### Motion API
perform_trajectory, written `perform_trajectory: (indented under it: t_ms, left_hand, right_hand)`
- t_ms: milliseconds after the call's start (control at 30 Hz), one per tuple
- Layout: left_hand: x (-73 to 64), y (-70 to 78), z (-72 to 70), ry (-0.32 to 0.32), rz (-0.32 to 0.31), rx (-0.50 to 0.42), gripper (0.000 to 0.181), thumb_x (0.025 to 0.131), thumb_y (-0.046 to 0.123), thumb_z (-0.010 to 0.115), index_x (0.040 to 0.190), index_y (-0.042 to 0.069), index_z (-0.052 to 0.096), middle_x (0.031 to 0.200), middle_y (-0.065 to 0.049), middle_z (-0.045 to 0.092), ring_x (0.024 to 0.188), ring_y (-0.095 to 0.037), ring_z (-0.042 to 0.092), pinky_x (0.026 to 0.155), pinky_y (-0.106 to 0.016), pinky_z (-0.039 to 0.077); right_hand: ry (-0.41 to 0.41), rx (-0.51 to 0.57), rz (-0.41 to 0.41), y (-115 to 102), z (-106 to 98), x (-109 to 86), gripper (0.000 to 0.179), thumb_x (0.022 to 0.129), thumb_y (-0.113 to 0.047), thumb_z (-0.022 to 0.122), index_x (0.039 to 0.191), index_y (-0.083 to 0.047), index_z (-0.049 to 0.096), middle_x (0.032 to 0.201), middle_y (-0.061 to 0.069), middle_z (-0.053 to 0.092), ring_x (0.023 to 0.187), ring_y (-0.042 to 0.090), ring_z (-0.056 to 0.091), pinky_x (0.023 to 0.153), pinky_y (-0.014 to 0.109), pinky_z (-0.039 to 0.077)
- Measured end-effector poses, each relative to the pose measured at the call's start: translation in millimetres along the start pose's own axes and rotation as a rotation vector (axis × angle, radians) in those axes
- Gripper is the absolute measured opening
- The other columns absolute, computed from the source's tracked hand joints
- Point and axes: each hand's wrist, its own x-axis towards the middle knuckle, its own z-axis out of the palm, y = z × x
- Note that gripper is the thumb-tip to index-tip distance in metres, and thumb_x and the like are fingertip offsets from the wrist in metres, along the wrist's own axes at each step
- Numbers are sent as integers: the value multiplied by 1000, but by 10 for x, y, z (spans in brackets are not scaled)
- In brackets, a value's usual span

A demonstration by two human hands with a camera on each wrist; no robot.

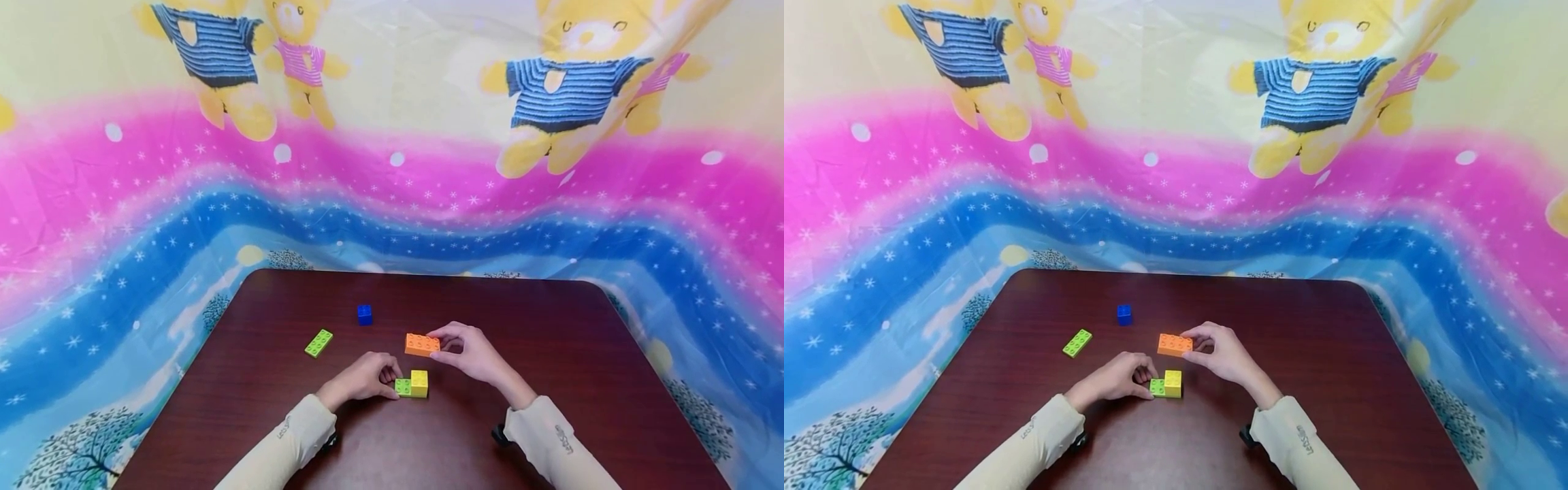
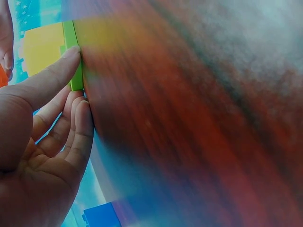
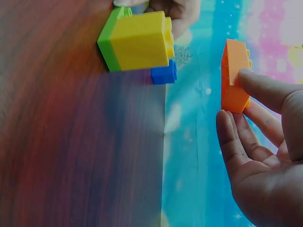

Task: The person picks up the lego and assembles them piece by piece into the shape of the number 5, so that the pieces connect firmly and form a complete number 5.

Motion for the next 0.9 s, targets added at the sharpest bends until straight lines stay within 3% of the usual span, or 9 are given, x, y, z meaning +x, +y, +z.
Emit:
perform_trajectory:
  t_ms: [300,567,900]
  left_hand:
    - [-3,16,4,16,14,-9,28,77,19,94,95,14,73,88,4,69,78,-2,61,73,-17,53]
    - [-2,15,16,28,-1,-37,32,74,15,95,94,11,70,84,3,66,73,-2,59,68,-17,51]
    - [4,5,21,36,-19,-29,36,74,17,95,99,10,70,83,5,65,73,-2,58,68,-17,51]
  right_hand:
    - [-39,-3,-20,-114,124,-62,37,87,-20,85,122,-19,75,108,-3,69,94,16,66,87,34,60]
    - [-85,21,-42,-129,226,-116,36,88,-17,84,122,-17,74,107,-2,68,96,24,67,89,50,59]
    - [-94,-17,-34,-112,286,-145,36,87,-20,85,121,-19,75,103,-4,67,92,17,67,81,32,60]
